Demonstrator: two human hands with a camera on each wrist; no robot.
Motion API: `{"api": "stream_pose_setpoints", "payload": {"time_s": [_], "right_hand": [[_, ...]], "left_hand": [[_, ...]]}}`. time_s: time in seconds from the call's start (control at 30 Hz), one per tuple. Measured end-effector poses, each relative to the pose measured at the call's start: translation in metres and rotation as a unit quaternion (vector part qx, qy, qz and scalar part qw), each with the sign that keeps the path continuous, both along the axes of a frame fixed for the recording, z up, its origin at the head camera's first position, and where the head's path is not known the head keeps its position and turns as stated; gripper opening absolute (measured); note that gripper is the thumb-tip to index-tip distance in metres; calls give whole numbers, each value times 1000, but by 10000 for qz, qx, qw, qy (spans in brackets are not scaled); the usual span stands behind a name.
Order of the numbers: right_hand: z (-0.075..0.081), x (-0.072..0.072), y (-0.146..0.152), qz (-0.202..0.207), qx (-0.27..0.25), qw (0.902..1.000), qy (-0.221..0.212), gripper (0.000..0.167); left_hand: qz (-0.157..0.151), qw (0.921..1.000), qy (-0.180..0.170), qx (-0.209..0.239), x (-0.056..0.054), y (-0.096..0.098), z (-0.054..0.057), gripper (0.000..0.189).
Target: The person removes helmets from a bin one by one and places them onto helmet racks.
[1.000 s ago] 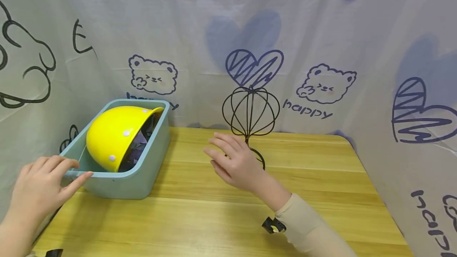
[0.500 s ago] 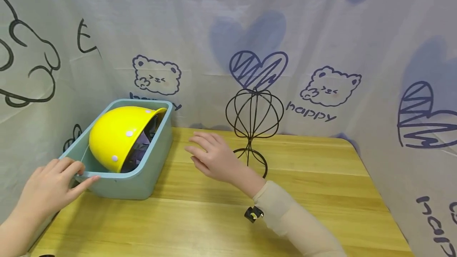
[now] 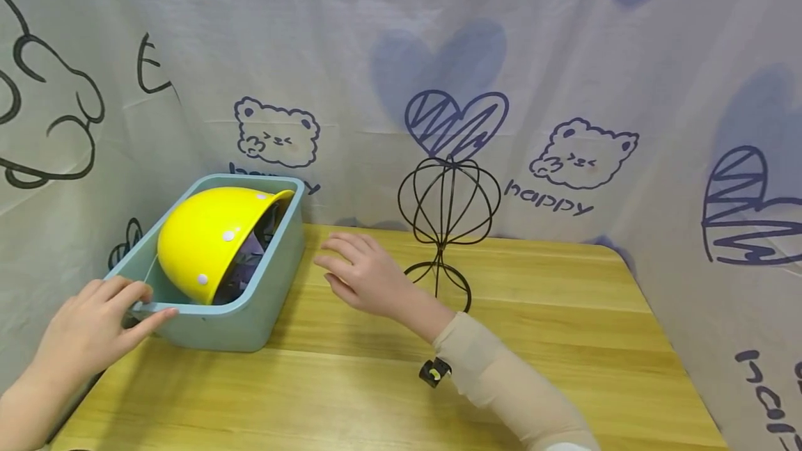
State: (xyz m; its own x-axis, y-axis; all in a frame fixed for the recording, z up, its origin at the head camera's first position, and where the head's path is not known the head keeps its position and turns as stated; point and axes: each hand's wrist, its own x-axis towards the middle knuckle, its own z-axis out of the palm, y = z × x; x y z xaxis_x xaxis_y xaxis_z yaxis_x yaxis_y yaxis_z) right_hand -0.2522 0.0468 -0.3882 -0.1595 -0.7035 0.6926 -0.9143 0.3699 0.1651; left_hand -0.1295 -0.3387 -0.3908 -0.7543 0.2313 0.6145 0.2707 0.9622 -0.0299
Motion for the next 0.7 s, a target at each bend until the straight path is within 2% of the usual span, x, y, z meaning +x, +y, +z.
{"api": "stream_pose_setpoints", "payload": {"time_s": [0.17,0.43,0.53,0.7], "right_hand": [[3,-6,-4,15,-69,9999,-121,26],[11,-18,-19,-217,-28,9989,-422,26],[14,-21,-26,-257,-16,9985,-488,26],[20,-28,-44,-104,-31,9987,-508,27]], "left_hand": [[86,9999,-81,84,2,2,0,40],[266,9990,-280,217,4,4,0,39],[392,9975,-519,273,5,5,3,38],[570,9924,-1005,418,6,6,9,37]]}}
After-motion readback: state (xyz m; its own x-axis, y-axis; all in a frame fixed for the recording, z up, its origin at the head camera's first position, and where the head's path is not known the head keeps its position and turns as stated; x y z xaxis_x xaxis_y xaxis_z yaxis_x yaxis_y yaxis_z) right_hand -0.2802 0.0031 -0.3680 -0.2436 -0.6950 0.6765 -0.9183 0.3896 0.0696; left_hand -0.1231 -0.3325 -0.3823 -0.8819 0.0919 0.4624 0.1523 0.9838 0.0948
